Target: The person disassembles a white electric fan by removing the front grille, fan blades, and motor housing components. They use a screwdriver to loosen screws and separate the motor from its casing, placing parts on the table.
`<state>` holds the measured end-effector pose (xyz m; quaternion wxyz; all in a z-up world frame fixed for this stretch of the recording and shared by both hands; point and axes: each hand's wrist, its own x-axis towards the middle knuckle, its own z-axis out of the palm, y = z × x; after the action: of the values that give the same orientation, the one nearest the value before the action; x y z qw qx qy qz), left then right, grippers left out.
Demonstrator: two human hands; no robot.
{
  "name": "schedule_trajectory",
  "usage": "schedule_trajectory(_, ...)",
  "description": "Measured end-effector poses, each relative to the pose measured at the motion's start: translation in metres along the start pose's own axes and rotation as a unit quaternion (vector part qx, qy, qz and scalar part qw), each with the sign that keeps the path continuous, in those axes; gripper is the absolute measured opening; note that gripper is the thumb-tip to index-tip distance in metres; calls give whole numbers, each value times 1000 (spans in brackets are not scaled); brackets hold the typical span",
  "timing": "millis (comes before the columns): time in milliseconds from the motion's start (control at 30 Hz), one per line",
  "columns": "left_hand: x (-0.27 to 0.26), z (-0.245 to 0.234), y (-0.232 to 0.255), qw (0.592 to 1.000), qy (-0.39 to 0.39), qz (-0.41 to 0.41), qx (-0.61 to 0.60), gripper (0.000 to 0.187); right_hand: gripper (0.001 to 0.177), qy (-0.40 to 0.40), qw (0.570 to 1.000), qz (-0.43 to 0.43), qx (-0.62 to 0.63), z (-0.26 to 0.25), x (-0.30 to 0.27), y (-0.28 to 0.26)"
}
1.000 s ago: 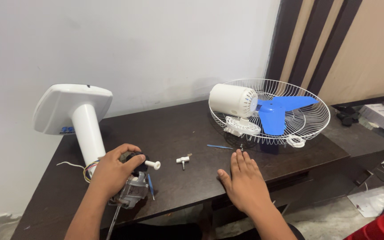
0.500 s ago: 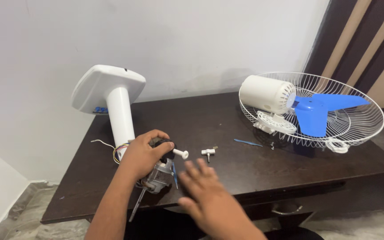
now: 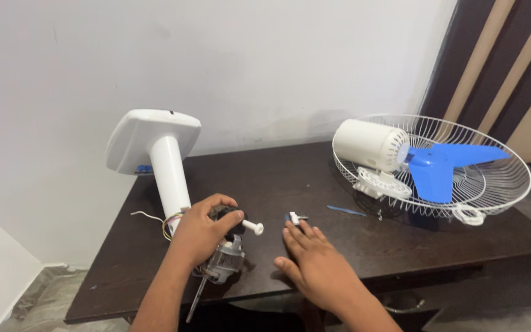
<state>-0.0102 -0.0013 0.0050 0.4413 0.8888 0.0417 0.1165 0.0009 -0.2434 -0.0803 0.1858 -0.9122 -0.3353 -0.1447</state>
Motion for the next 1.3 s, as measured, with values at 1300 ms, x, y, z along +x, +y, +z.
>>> schedule_trajectory(1300, 22, 15, -28, 995, 54, 74, -44, 39, 9, 380, 904, -127, 148, -3, 50, -54)
